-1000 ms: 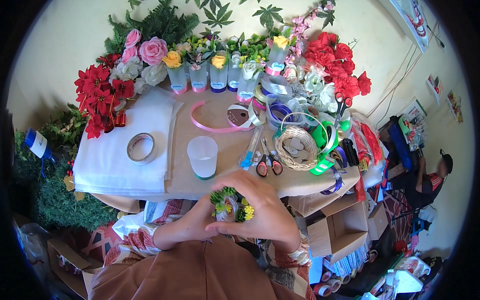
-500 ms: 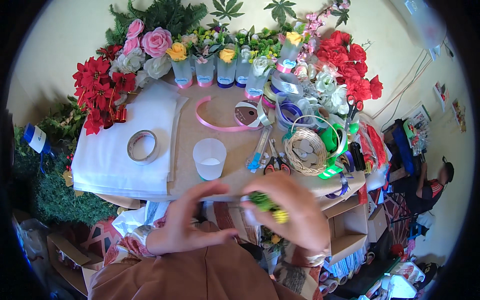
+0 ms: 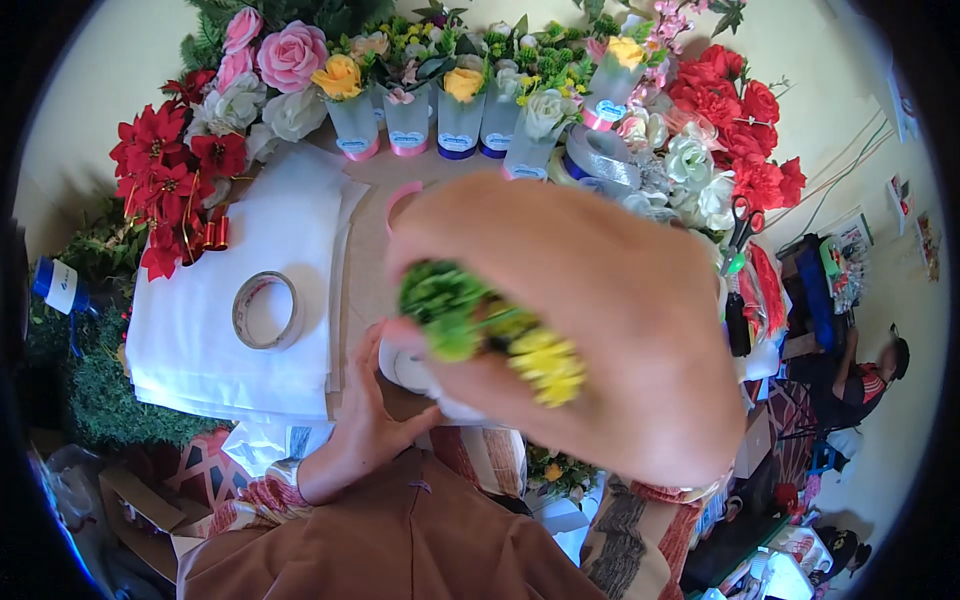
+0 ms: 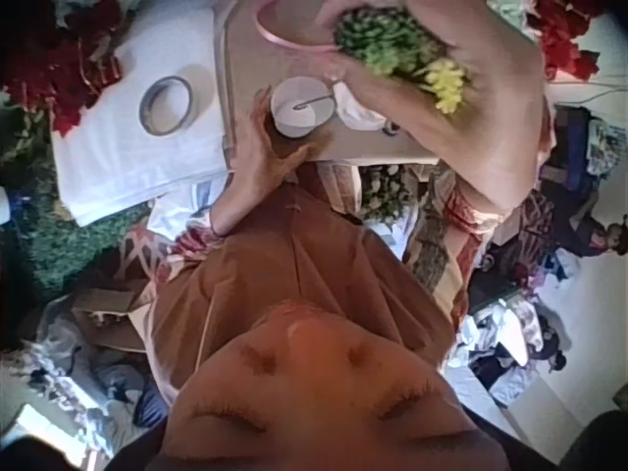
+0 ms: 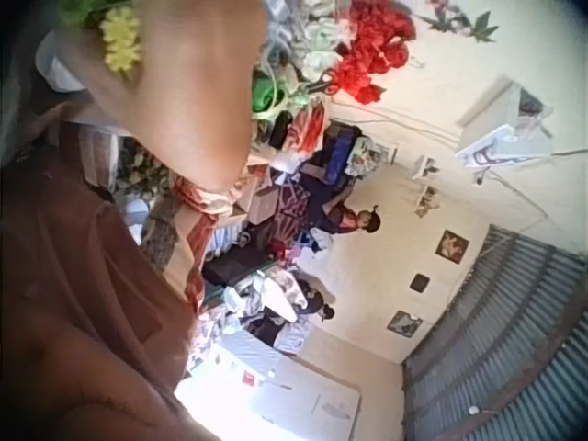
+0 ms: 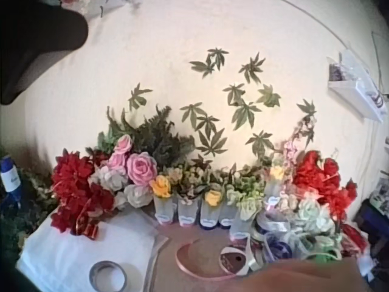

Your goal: The person arranges artificial flowers into a small plastic vase. They first secure the base of the vase with green tape, then insert a pink rose and small yellow flowers into the opening. Finally, they wrap the exterior of the vase with a translucent white sheet, securing it with tape.

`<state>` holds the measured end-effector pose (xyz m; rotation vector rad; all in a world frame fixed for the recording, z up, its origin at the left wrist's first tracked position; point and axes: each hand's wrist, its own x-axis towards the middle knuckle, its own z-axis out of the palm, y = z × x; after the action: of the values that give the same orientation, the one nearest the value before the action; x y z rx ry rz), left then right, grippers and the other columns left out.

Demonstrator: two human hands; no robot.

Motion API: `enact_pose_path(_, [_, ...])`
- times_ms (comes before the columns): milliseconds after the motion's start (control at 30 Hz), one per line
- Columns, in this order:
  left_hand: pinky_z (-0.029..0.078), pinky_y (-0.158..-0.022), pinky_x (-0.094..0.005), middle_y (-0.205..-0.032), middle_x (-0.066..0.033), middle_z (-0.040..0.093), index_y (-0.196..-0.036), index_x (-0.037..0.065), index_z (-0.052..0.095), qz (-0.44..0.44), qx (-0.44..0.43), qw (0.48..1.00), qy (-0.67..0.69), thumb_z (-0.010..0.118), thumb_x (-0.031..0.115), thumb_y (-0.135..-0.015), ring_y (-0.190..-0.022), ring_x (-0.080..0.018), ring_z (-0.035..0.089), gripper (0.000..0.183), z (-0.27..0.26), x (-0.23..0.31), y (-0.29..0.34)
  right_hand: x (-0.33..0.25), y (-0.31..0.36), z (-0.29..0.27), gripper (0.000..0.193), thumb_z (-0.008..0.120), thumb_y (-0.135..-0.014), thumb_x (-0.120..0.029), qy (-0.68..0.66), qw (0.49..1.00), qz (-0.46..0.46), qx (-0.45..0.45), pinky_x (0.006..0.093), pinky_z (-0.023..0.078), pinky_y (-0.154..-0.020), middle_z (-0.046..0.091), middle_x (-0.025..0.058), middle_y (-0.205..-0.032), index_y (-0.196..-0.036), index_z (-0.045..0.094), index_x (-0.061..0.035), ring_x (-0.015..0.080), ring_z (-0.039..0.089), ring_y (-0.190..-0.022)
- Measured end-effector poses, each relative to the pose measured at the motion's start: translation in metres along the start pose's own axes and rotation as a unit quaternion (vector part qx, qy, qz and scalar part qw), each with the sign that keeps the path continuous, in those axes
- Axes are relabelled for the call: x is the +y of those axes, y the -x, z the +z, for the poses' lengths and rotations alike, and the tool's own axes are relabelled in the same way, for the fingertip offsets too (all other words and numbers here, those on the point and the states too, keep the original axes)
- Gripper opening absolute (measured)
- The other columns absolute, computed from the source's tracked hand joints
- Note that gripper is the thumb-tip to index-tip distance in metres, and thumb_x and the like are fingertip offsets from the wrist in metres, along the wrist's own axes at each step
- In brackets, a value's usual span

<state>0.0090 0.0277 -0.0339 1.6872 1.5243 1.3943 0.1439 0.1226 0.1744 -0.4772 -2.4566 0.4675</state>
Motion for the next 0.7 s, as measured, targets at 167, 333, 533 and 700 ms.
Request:
enact_pose_path(167, [0.038, -0.096, -0.0420, -0.115, -0.0217, 0.049, -0.132, -0.004, 0.021, -0.019, -0.052, 0.997, -0.056, 0.075, 0.000, -0.059, -0.107, -0.0350, 0.050, 0.091, -0.003, -0.004, 0.006, 0.009, 0.000, 0.023, 0.031, 0.076, -0.059, -0.004, 0.010, 0.996, 0.020, -0.083, 0.0267, 0.046, -0.053, 0.060, 0.0081, -0.077, -0.086, 0.062, -0.0029, 0.0190, 0.059, -0.062])
enact_pose_path(333, [0.040, -0.093, -0.0422, -0.117, -0.0232, 0.049, -0.130, -0.004, 0.023, 0.070, -0.013, 0.997, 0.009, 0.078, 0.005, -0.057, -0.106, -0.0348, 0.051, 0.092, -0.003, -0.009, -0.002, 0.016, 0.011, 0.028, 0.040, 0.074, -0.056, -0.002, 0.005, 0.993, 0.018, -0.119, 0.0257, 0.046, -0.052, 0.058, 0.0102, -0.076, -0.094, 0.062, 0.0003, 0.0198, 0.058, -0.062])
enact_pose_path(533, [0.041, -0.091, -0.0424, -0.117, -0.0245, 0.049, -0.129, -0.005, 0.024, 0.046, -0.020, 0.999, 0.016, 0.080, 0.010, -0.058, -0.105, -0.0356, 0.051, 0.092, -0.004, -0.013, -0.002, 0.028, 0.012, 0.040, 0.038, 0.069, -0.062, 0.000, -0.049, 0.993, -0.001, -0.111, 0.0248, 0.046, -0.051, 0.057, 0.0127, -0.078, -0.098, 0.058, 0.0068, 0.0197, 0.058, -0.062])
enact_pose_path(700, [0.043, -0.089, -0.0413, -0.116, -0.0245, 0.050, -0.126, -0.007, 0.026, 0.058, -0.011, 0.998, -0.009, 0.074, 0.020, -0.071, -0.103, -0.0361, 0.053, 0.078, -0.003, -0.012, -0.004, 0.025, 0.012, 0.040, 0.033, 0.062, -0.071, 0.002, -0.071, 0.987, 0.015, -0.146, 0.0238, 0.047, -0.051, 0.056, 0.0139, -0.081, -0.104, 0.056, 0.0073, 0.0182, 0.058, -0.062])
